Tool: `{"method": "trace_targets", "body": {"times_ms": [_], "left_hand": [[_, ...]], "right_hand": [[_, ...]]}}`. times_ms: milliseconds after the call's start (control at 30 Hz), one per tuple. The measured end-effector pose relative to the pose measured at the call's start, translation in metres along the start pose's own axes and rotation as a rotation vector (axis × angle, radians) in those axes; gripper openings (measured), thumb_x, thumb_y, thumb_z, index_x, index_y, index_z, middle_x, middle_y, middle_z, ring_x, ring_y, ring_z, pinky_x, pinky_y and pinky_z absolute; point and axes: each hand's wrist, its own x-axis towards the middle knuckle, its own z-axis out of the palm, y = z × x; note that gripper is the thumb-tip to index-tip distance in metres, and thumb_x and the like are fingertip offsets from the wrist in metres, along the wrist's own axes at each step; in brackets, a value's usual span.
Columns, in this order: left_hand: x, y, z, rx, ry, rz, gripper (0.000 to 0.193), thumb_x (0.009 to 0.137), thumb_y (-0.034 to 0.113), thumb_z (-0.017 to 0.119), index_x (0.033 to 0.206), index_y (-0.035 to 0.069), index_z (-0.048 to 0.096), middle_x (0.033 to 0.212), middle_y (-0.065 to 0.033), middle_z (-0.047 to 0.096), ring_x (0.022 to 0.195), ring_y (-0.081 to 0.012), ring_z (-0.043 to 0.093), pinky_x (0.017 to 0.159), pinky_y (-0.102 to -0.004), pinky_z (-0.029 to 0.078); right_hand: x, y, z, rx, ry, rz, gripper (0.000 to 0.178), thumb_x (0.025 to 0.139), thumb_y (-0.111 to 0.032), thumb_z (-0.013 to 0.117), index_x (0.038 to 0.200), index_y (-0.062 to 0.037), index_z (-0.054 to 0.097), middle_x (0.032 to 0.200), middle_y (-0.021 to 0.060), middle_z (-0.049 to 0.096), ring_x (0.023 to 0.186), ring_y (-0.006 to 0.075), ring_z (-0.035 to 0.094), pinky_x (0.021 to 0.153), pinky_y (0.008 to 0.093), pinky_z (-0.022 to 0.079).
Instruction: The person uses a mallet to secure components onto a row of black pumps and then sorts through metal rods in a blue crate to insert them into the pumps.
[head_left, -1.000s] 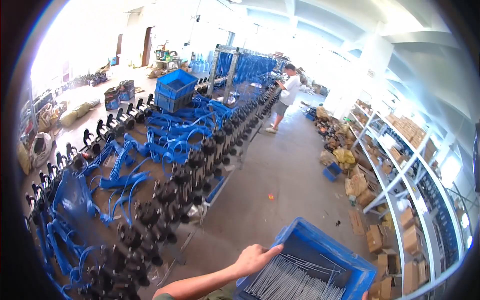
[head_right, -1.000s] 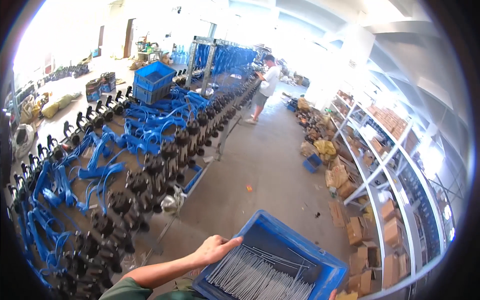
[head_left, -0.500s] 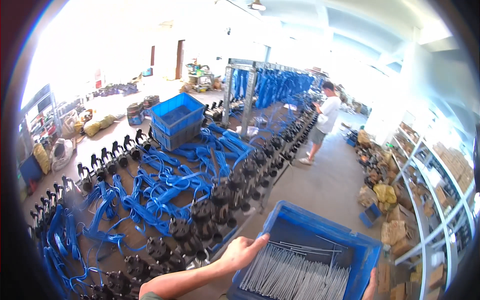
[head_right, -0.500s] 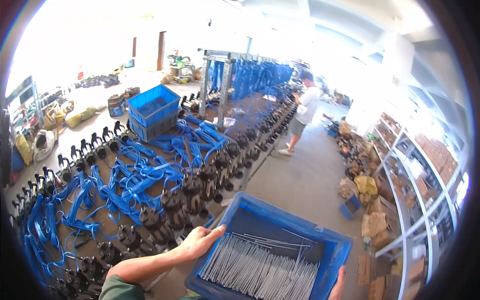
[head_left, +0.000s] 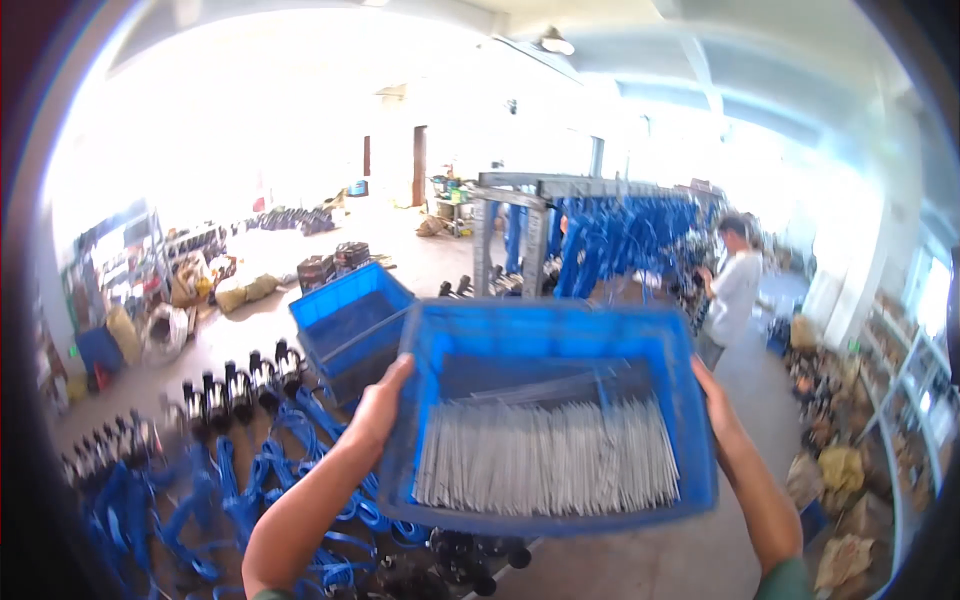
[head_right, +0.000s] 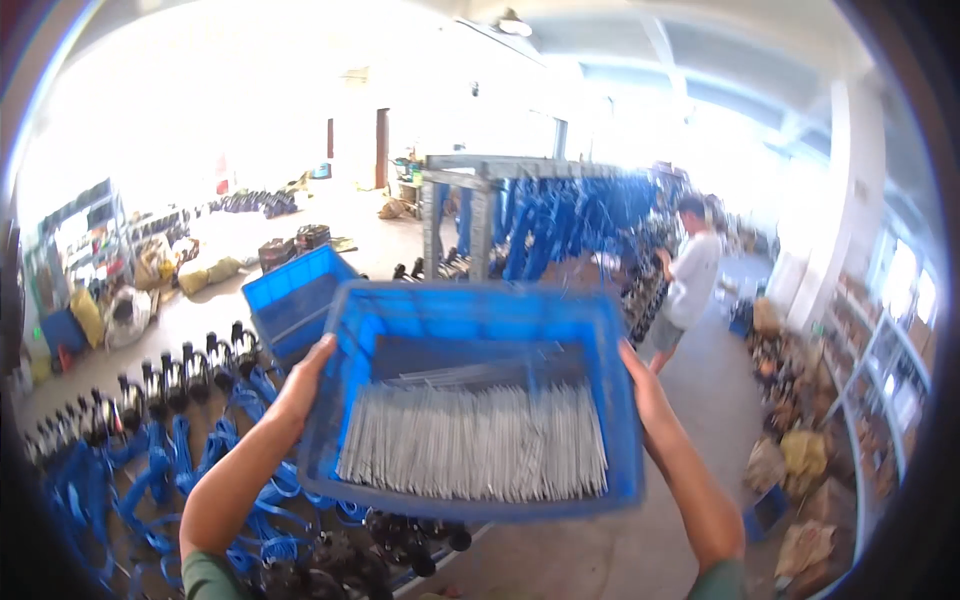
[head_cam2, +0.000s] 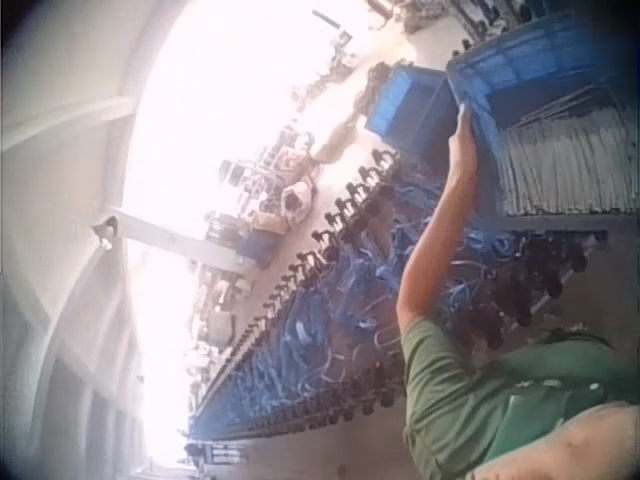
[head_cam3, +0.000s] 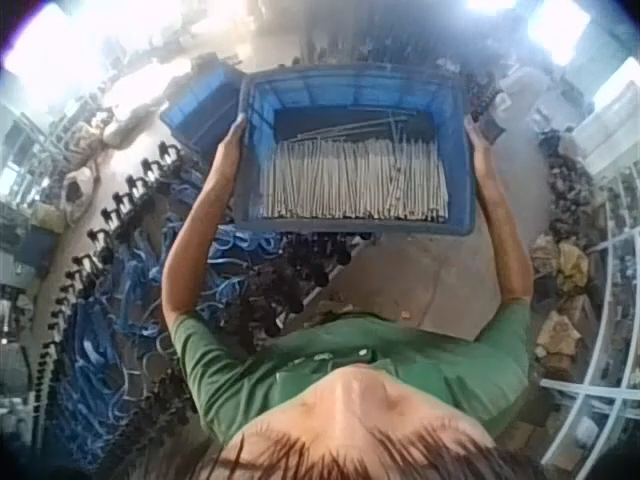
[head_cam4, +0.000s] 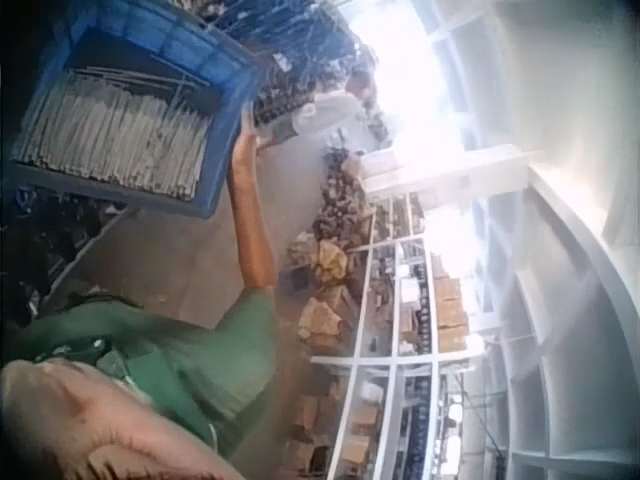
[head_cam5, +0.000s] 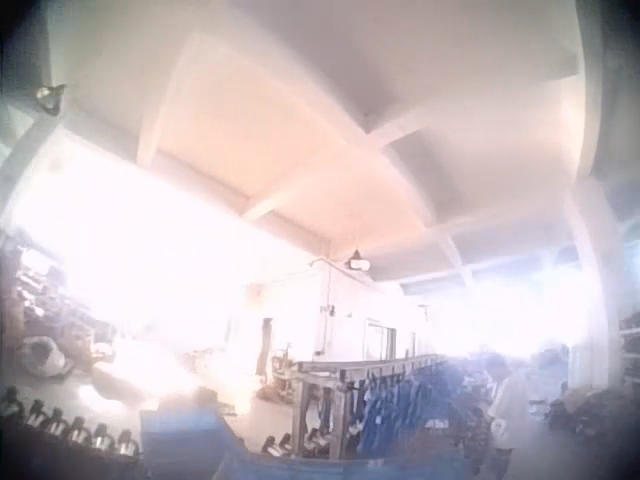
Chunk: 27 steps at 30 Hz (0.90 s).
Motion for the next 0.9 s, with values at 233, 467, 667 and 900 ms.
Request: {"method": "trace_targets", "body": {"times_ms": [233,467,667,900], "left_hand": [[0.204,0.018,-0.027,0.019,0.185,0.099,0.068,0.096,0.064,0.054,0.126,0.004,0.066,0.114,-0.0121,0.072,0.097,-0.0207,0.07,0.089,-0.0362,0.056],[0.341,-0.072,-0.08,0.142,0.612,0.066,0.079,0.091,0.069,0.059,0.124,-0.003,0.067,0.109,-0.0126,0.072,0.095,-0.0251,0.068,0.088,-0.0392,0.054],[0.36,-0.145,-0.05,0.318,0.892,-0.18,0.075,0.09,0.072,0.057,0.097,-0.001,0.072,0.085,-0.0094,0.071,0.074,-0.0221,0.067,0.069,-0.035,0.056],[0.33,-0.294,-0.029,0.186,0.915,-0.461,0.076,0.092,0.07,0.057,0.113,-0.002,0.069,0.097,-0.0097,0.071,0.086,-0.0223,0.067,0.082,-0.0358,0.055]], "right_hand": [[0.357,0.069,0.079,-0.13,-0.366,0.123,0.062,0.097,-0.059,0.057,0.127,-0.0064,0.068,0.106,0.0047,0.071,0.092,0.0157,0.065,0.083,0.0309,0.051],[0.564,0.264,0.15,-0.174,-0.384,0.151,0.085,0.087,-0.071,0.062,0.116,0.0081,0.07,0.115,0.0185,0.071,0.11,0.0271,0.065,0.093,0.0376,0.048],[0.615,0.388,0.139,-0.343,-0.532,0.46,0.072,0.096,-0.062,0.057,0.116,0.0055,0.071,0.113,0.0155,0.071,0.104,0.0235,0.065,0.092,0.033,0.048],[0.592,0.447,0.063,-0.561,-0.528,0.755,0.097,0.088,-0.075,0.053,0.113,0.0177,0.067,0.114,0.0288,0.07,0.112,0.0368,0.066,0.096,0.0405,0.049]]}}
